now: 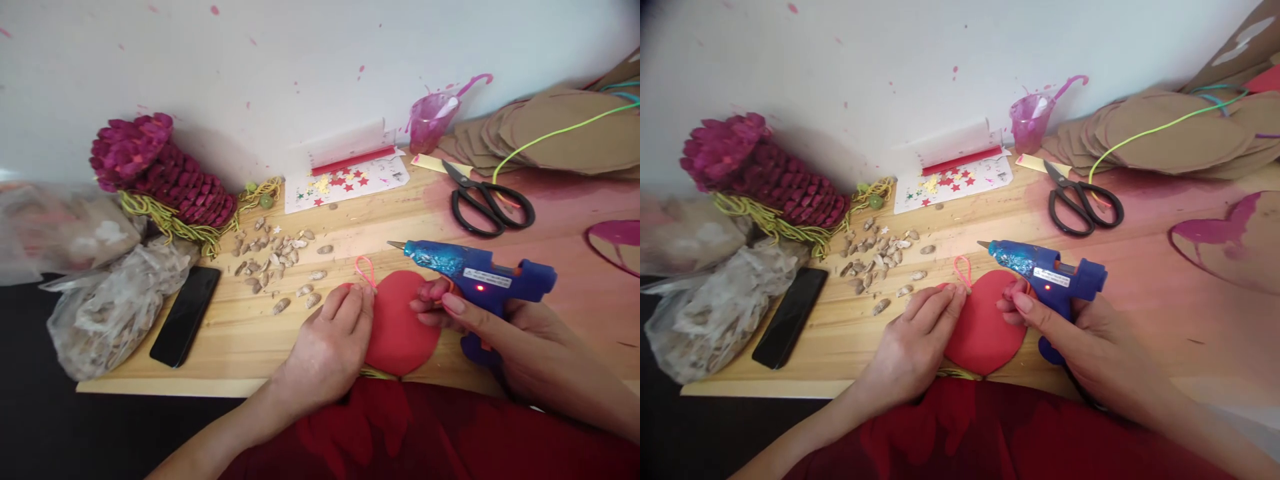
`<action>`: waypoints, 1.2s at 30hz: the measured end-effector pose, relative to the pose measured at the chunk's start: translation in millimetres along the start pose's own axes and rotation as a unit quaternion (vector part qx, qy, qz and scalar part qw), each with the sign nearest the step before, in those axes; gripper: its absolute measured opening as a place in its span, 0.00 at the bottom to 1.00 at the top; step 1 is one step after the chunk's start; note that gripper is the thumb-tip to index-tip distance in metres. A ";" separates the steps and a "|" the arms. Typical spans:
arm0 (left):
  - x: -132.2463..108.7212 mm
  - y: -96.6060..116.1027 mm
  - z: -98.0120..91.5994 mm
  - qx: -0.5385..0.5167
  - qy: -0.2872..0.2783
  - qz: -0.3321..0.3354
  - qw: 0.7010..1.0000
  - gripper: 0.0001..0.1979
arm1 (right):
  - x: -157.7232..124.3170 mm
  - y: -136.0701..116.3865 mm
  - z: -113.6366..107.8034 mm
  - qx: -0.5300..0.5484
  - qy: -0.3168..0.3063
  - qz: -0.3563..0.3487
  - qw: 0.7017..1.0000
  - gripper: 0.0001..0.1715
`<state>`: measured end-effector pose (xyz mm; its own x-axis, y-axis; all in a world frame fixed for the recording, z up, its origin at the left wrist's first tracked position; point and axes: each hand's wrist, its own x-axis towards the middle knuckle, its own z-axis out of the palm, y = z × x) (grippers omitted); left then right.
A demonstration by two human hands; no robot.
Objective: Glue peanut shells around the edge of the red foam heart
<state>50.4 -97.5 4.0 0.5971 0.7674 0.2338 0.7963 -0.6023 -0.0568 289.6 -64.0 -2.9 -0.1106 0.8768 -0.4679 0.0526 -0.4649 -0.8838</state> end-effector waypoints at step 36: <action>1.9 11.5 -3.8 0.083 -0.014 -0.017 0.996 0.13 | -8.4 -7.3 12.4 0.166 0.101 0.012 0.981 0.19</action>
<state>60.4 -103.8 7.4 0.5695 0.7942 0.2120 0.8202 -0.5322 -0.2097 277.7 -69.5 7.5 0.0871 0.8557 -0.5101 -0.2767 -0.4711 -0.8375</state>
